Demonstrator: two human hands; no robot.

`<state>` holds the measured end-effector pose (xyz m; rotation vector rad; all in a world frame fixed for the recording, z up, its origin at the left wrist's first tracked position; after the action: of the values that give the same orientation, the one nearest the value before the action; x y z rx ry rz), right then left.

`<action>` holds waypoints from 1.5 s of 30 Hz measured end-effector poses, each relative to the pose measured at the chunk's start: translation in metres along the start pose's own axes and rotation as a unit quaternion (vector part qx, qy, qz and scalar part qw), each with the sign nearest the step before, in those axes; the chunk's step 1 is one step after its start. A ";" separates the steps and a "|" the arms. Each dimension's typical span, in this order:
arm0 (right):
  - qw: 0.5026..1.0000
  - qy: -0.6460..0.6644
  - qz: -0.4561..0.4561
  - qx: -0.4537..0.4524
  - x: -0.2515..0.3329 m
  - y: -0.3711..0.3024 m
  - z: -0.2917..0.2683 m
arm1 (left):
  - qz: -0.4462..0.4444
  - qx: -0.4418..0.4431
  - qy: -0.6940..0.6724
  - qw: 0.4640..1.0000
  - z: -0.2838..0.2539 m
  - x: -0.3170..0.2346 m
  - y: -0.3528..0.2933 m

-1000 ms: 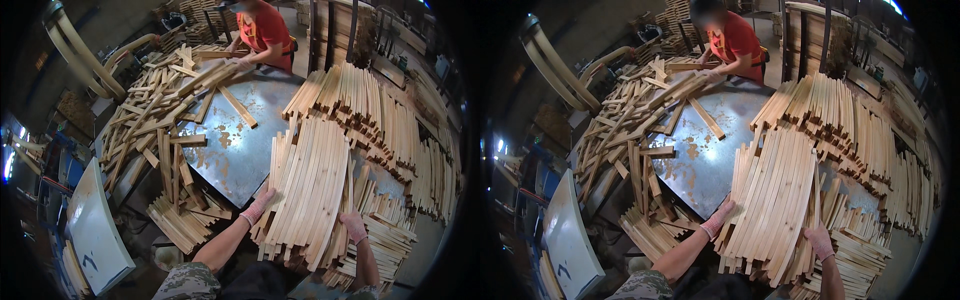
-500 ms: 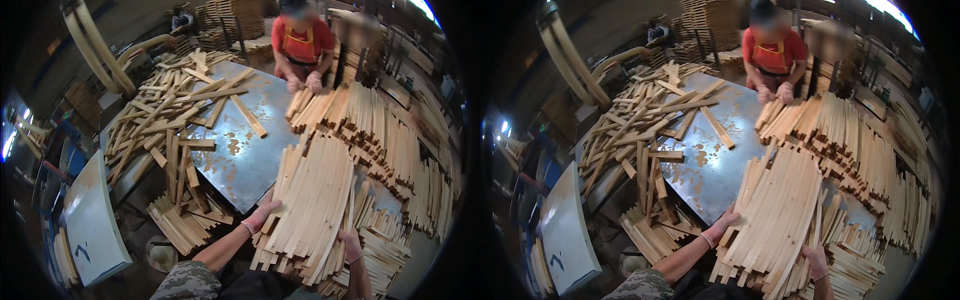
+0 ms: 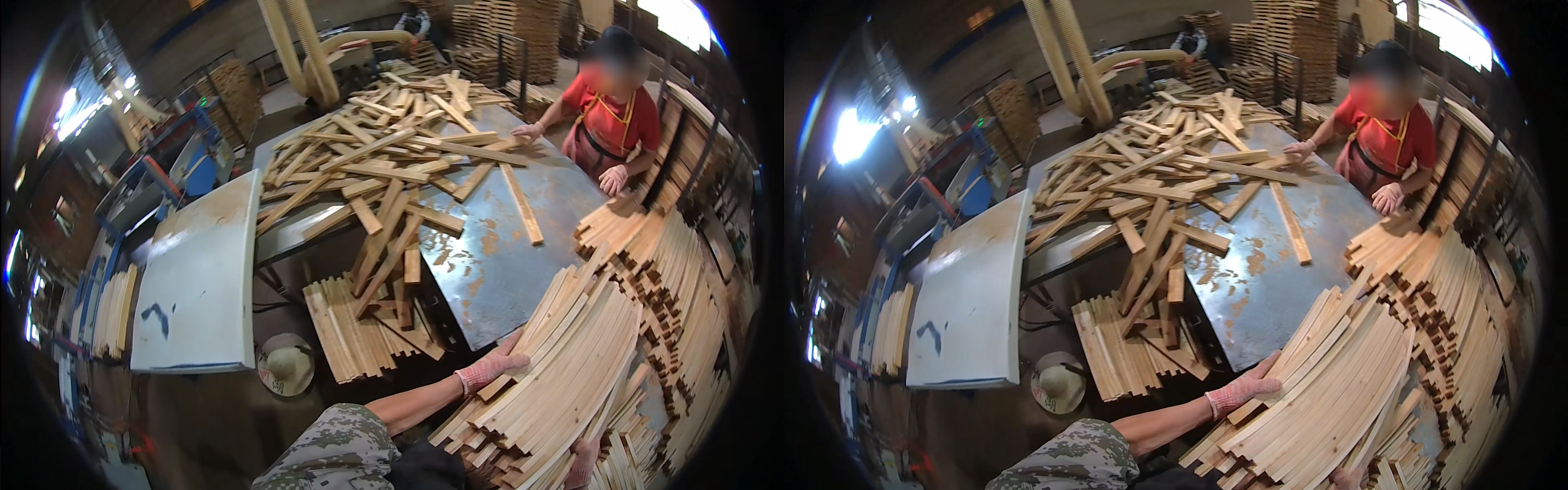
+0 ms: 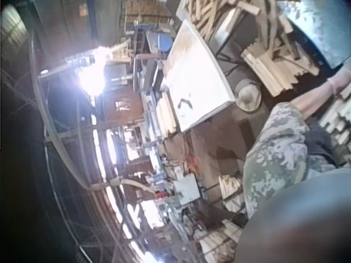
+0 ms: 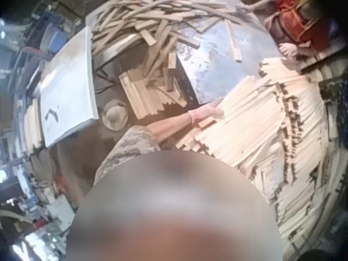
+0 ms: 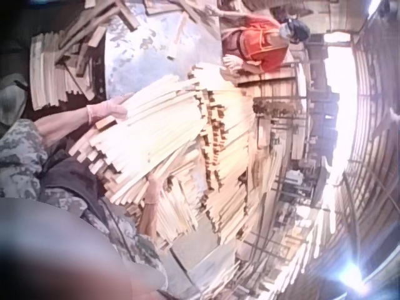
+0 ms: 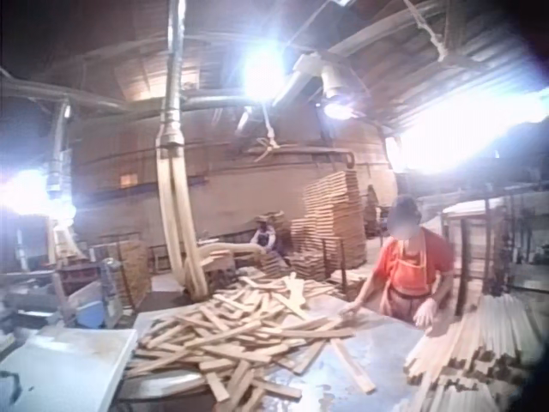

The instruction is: The person repeatedly picks up bundles of light-colored wooden slats from a metal table and stacks them onto a conveyor belt. The worker wears pink gloves and a camouflage shirt, handling the wood pieces in groups to organize them for processing.

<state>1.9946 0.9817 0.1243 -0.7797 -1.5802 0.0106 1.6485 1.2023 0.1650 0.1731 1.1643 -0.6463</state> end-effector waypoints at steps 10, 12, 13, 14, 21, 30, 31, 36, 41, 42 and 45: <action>0.988 -0.053 -0.109 0.093 0.124 -0.131 0.148 | 0.141 -0.071 -0.024 0.987 -0.101 -0.048 -0.173; 0.980 -0.055 -0.135 0.131 0.136 -0.162 0.191 | 0.168 -0.107 -0.008 0.980 -0.133 -0.072 -0.230; 0.976 -0.050 -0.148 0.154 0.140 -0.180 0.214 | 0.181 -0.123 0.002 0.976 -0.149 -0.082 -0.259; 0.970 -0.050 -0.158 0.178 0.140 -0.201 0.240 | 0.205 -0.144 0.002 0.968 -0.169 -0.089 -0.293; 0.901 -0.013 -0.182 0.393 0.133 -0.338 0.453 | 0.256 -0.285 0.021 0.923 -0.289 -0.137 -0.559; 0.773 -0.071 -0.026 0.630 0.081 -0.508 0.721 | 0.328 -0.445 -0.134 0.822 -0.407 -0.105 -0.859; 0.772 -0.085 -0.043 0.628 0.076 -0.516 0.741 | 0.322 -0.461 -0.152 0.813 -0.415 -0.102 -0.880; 0.759 -0.102 -0.061 0.641 0.050 -0.552 0.839 | 0.299 -0.524 -0.124 0.788 -0.470 -0.090 -0.944; 0.776 -0.090 -0.034 0.623 0.040 -0.578 0.921 | 0.234 -0.566 -0.113 0.782 -0.568 -0.094 -0.990; 0.777 -0.085 -0.027 0.623 0.046 -0.596 0.936 | 0.229 -0.564 -0.067 0.790 -0.596 -0.107 -1.000; 0.800 -0.144 -0.056 0.580 0.050 -0.609 0.987 | 0.219 -0.518 -0.047 0.826 -0.650 -0.144 -1.014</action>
<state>0.8404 0.9613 0.2489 0.3140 -1.5287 0.9664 0.5327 0.7294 0.2298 -0.5083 1.1815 0.4311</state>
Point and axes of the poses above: each hand's wrist, its own y-axis towards the middle knuckle, its own z-axis out of the palm, x = y × z, the point moved 9 cm from there along y, towards the middle knuckle
